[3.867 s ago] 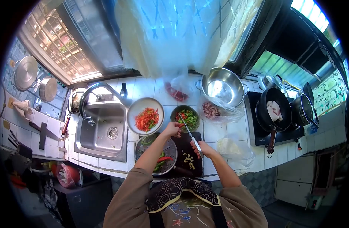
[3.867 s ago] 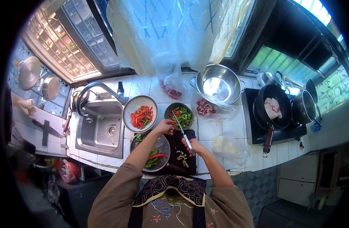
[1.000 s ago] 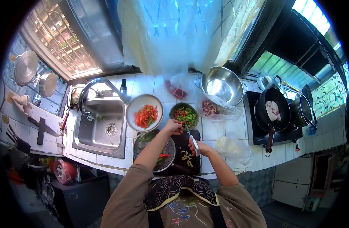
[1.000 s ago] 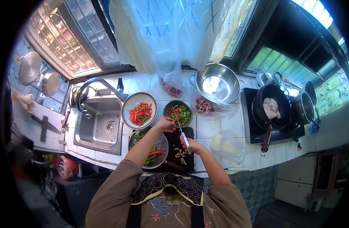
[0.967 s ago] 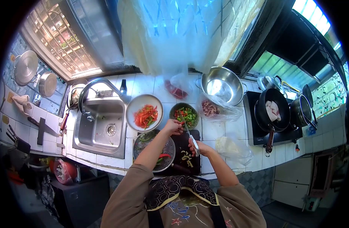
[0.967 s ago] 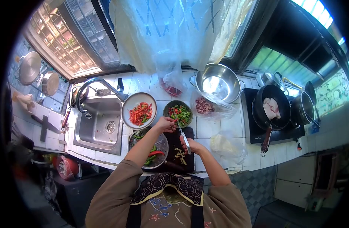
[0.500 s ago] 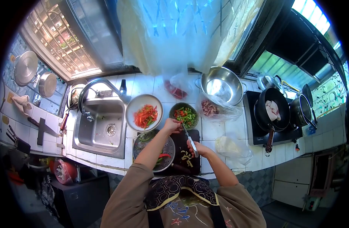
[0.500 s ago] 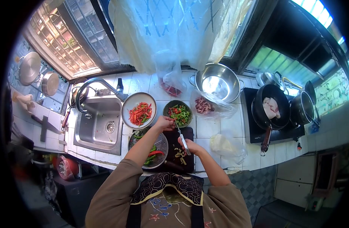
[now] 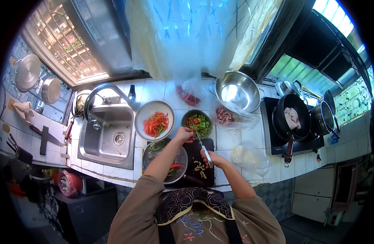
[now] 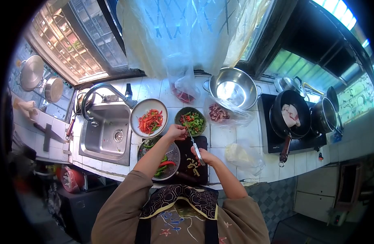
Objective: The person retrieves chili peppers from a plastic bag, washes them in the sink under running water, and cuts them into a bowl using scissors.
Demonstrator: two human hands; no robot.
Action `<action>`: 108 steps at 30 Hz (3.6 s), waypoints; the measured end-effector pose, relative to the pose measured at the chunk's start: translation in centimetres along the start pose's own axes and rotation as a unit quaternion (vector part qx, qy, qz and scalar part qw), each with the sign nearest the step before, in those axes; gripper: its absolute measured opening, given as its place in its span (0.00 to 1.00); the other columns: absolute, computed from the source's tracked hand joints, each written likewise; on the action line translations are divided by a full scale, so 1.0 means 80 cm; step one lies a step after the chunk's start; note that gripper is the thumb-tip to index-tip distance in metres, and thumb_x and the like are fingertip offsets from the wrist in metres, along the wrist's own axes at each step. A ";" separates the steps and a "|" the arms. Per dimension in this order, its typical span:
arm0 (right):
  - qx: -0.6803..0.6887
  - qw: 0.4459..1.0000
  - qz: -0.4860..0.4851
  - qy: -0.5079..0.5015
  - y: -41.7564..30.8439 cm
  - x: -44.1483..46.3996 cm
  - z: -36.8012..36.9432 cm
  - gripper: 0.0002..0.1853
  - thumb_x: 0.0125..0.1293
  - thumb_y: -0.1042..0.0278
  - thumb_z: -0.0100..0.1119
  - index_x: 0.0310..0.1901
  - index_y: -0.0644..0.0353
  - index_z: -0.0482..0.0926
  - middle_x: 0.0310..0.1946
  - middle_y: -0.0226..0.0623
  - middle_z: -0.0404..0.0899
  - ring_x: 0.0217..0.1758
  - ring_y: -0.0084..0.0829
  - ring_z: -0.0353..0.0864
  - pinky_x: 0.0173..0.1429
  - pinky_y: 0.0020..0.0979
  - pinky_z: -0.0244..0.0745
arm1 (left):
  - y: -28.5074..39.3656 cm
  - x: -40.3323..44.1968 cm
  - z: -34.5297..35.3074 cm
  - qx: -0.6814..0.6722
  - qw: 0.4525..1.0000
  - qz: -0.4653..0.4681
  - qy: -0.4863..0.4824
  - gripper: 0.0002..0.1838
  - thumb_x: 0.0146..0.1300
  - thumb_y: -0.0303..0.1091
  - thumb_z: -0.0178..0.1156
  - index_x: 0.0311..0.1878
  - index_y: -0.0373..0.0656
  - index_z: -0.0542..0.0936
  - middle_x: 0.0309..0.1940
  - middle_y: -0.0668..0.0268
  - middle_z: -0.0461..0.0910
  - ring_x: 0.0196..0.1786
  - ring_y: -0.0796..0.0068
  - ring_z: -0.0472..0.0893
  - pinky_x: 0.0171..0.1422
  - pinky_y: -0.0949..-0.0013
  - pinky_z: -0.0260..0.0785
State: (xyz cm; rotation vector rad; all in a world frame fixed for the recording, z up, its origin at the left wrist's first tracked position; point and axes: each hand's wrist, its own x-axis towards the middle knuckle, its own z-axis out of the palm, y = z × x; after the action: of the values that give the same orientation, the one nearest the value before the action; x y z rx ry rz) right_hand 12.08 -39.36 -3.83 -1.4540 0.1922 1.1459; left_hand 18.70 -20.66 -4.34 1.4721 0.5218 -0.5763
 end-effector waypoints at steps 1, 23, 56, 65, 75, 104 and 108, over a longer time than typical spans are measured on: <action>-0.013 1.000 0.001 0.012 -0.001 0.000 0.001 0.26 0.52 0.38 0.50 0.29 0.58 0.66 0.13 0.23 0.63 0.12 0.17 0.64 0.18 0.23 0.68 | -0.001 -0.001 0.000 0.014 1.000 -0.006 -0.011 0.09 0.55 0.26 0.51 0.39 0.32 0.72 0.23 0.63 0.76 0.23 0.75 0.77 0.25 0.73 0.73; 0.007 0.999 0.013 0.036 -0.003 -0.007 0.002 0.22 0.53 0.40 0.50 0.24 0.54 0.65 0.11 0.22 0.62 0.11 0.17 0.62 0.17 0.24 0.68 | -0.005 0.013 0.000 0.057 0.998 -0.008 -0.030 0.15 0.52 0.26 0.54 0.44 0.34 0.71 0.23 0.63 0.76 0.21 0.76 0.76 0.24 0.73 0.73; -0.032 0.999 -0.009 0.020 0.001 -0.002 -0.006 0.31 0.46 0.32 0.51 0.28 0.60 0.66 0.16 0.27 0.65 0.14 0.19 0.67 0.17 0.24 0.69 | -0.013 0.023 0.005 0.073 0.995 0.069 -0.015 0.08 0.52 0.24 0.55 0.34 0.29 0.76 0.21 0.60 0.76 0.19 0.74 0.76 0.21 0.75 0.72; -0.037 0.999 -0.019 0.018 0.011 0.004 -0.009 0.35 0.46 0.32 0.50 0.34 0.64 0.64 0.19 0.28 0.65 0.14 0.19 0.67 0.19 0.22 0.70 | -0.015 0.026 0.007 0.040 0.997 0.062 0.017 0.08 0.51 0.22 0.54 0.34 0.28 0.76 0.23 0.59 0.77 0.22 0.73 0.78 0.22 0.74 0.73; -0.056 0.998 -0.011 0.042 0.006 0.004 -0.007 0.26 0.50 0.38 0.52 0.25 0.58 0.66 0.13 0.25 0.65 0.13 0.18 0.67 0.17 0.23 0.69 | -0.015 0.027 0.007 0.057 0.996 0.067 0.032 0.08 0.49 0.21 0.55 0.34 0.28 0.76 0.23 0.58 0.77 0.22 0.71 0.78 0.23 0.74 0.73; 0.086 0.995 -0.033 0.032 0.024 -0.075 0.036 0.23 0.56 0.44 0.48 0.31 0.60 0.64 0.13 0.24 0.63 0.12 0.19 0.64 0.18 0.22 0.67 | -0.057 -0.152 -0.089 0.474 0.851 0.212 0.072 0.08 0.42 0.33 0.59 0.26 0.41 0.79 0.24 0.58 0.77 0.30 0.64 0.77 0.35 0.65 0.69; 0.074 0.996 -0.039 0.016 0.038 -0.074 0.051 0.22 0.57 0.45 0.48 0.30 0.60 0.65 0.14 0.24 0.63 0.12 0.19 0.64 0.18 0.21 0.67 | -0.111 -0.172 -0.072 0.546 0.785 0.282 0.081 0.08 0.41 0.34 0.59 0.26 0.42 0.76 0.28 0.58 0.73 0.31 0.59 0.75 0.35 0.60 0.68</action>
State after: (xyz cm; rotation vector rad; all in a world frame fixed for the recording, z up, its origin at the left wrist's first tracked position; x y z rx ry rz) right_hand 4.87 -39.70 -0.80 -1.3378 0.2356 1.0256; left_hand 2.58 -14.45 -2.42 2.6665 -0.2424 -0.2344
